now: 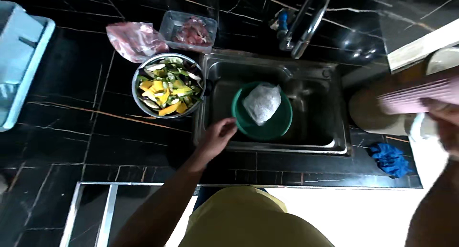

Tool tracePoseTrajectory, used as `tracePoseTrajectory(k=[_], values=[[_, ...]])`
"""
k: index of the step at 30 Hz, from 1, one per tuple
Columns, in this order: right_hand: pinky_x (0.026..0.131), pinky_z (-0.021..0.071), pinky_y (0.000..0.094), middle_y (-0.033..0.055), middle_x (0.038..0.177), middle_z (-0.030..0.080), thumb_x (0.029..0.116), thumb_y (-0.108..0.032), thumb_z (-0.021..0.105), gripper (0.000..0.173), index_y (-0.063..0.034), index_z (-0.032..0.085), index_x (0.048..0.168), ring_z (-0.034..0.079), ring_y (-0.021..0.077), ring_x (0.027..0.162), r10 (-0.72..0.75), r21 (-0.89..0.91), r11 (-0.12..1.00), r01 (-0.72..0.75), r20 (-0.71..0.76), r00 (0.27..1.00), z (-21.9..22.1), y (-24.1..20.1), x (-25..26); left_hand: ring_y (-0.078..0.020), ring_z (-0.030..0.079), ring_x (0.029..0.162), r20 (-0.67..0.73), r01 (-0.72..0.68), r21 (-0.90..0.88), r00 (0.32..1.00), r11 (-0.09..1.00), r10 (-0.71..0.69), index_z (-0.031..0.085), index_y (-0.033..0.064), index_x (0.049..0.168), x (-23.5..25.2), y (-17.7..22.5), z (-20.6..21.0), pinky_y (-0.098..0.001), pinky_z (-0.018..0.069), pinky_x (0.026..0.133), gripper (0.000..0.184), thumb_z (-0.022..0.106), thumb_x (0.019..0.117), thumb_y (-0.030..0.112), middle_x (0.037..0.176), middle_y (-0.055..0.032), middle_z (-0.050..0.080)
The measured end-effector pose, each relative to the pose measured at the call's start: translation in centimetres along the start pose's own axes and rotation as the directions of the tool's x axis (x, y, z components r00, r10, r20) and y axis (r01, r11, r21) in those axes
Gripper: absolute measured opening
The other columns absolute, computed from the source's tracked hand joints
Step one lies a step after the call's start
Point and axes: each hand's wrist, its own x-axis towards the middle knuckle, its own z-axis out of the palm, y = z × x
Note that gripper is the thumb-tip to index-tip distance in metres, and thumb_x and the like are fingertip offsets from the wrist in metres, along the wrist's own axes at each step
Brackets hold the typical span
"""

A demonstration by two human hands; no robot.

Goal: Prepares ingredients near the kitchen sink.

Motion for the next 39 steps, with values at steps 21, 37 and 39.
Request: tracePoseTrajectory(k=[21, 37, 39], values=[[0.092, 0.06, 0.0265, 0.0077, 0.137, 0.059, 0.06, -0.014, 0.09, 0.108, -0.0071, 0.034, 0.153, 0.064, 0.0101, 0.117, 0.316, -0.036, 0.948, -0.316, 0.005, 0.949, 25.7, 3.4, -14.2, -0.0387, 0.054, 0.132, -0.728, 0.214, -0.106, 0.649, 0.971, -0.222, 0.06, 0.0028, 0.137, 20.9, -6.6, -34.1, -0.0612, 0.0442, 0.109, 0.062, 0.08, 0.0893, 0.037, 0.139, -0.0232, 0.059], [0.094, 0.0578, 0.0231, 0.0074, 0.136, 0.058, 0.0587, -0.015, 0.09, 0.108, -0.0057, 0.035, 0.151, 0.062, 0.007, 0.118, 0.296, -0.074, 0.952, -0.296, -0.014, 0.955, 26.1, 3.4, -15.1, -0.0189, 0.065, 0.116, -0.818, -0.155, 0.151, 0.535, 0.976, 0.212, 0.048, -0.0044, 0.14, 12.3, -4.1, -38.6, -0.0382, 0.0542, 0.101, 0.059, 0.072, 0.0892, 0.014, 0.13, -0.0185, 0.063], [0.093, 0.059, 0.0245, 0.0073, 0.136, 0.059, 0.059, -0.014, 0.09, 0.108, -0.0068, 0.035, 0.151, 0.063, 0.0083, 0.118, 0.292, -0.042, 0.956, -0.291, 0.005, 0.957, 26.3, 3.7, -14.8, -0.0123, 0.066, 0.111, -0.789, -0.233, 0.24, 0.519, 0.942, 0.329, 0.05, -0.0038, 0.136, 9.3, -1.7, -38.9, -0.0334, 0.0558, 0.098, 0.052, 0.069, 0.0907, 0.013, 0.125, -0.0139, 0.064]])
